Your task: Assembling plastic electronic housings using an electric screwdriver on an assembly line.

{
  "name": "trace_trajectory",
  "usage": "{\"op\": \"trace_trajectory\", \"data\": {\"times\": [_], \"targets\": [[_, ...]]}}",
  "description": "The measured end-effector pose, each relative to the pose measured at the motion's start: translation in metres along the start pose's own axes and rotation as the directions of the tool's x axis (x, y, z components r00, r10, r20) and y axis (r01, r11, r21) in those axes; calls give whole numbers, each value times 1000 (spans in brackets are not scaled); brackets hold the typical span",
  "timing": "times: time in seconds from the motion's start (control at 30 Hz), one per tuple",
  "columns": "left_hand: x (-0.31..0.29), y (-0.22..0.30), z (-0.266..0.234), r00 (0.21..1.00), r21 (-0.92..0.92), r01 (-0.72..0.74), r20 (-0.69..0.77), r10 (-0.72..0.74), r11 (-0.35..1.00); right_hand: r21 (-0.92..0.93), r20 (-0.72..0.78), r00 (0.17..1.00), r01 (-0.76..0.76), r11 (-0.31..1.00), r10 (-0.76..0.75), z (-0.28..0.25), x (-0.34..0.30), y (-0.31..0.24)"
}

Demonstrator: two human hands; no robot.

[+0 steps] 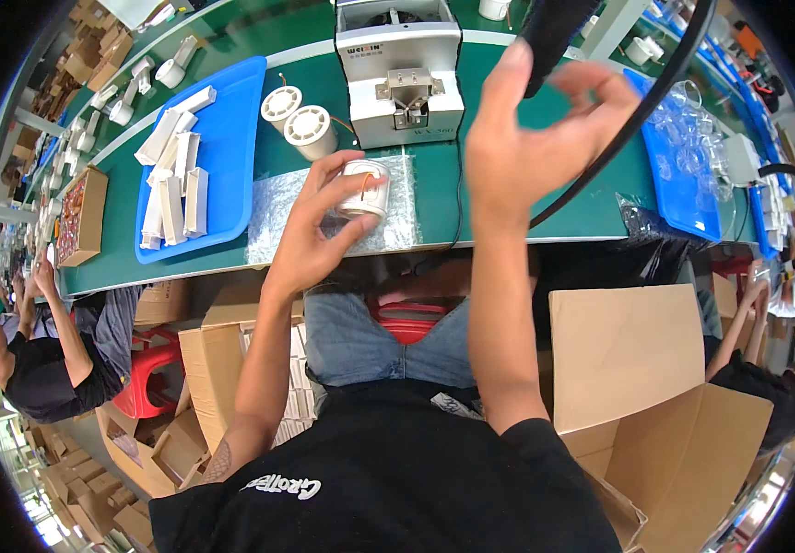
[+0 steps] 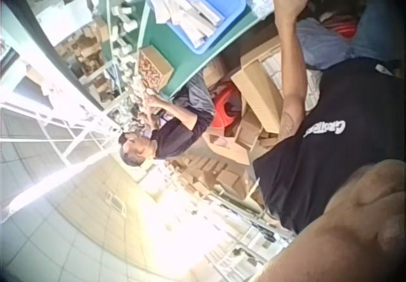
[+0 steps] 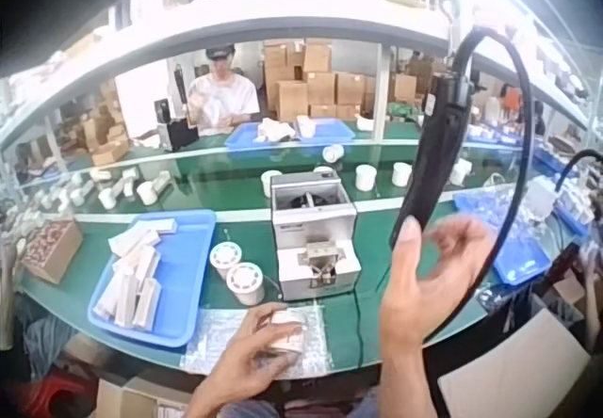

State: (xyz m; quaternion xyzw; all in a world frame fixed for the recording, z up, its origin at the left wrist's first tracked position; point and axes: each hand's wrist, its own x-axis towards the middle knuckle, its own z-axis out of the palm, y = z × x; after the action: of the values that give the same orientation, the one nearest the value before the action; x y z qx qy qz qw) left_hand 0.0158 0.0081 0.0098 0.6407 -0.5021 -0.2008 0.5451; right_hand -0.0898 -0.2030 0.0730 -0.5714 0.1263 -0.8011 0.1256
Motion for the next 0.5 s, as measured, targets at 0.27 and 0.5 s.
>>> {"op": "trace_trajectory", "data": {"times": [0.27, 0.5], "targets": [[-4, -13, -4, 999, 19, -47, -20, 48, 999, -30, 71, 964, -254, 967, 255, 2, 50, 21], [-22, -8, -7, 996, 32, -29, -88, 31, 999, 51, 216, 923, -336, 940, 318, 17, 8, -4]]}}
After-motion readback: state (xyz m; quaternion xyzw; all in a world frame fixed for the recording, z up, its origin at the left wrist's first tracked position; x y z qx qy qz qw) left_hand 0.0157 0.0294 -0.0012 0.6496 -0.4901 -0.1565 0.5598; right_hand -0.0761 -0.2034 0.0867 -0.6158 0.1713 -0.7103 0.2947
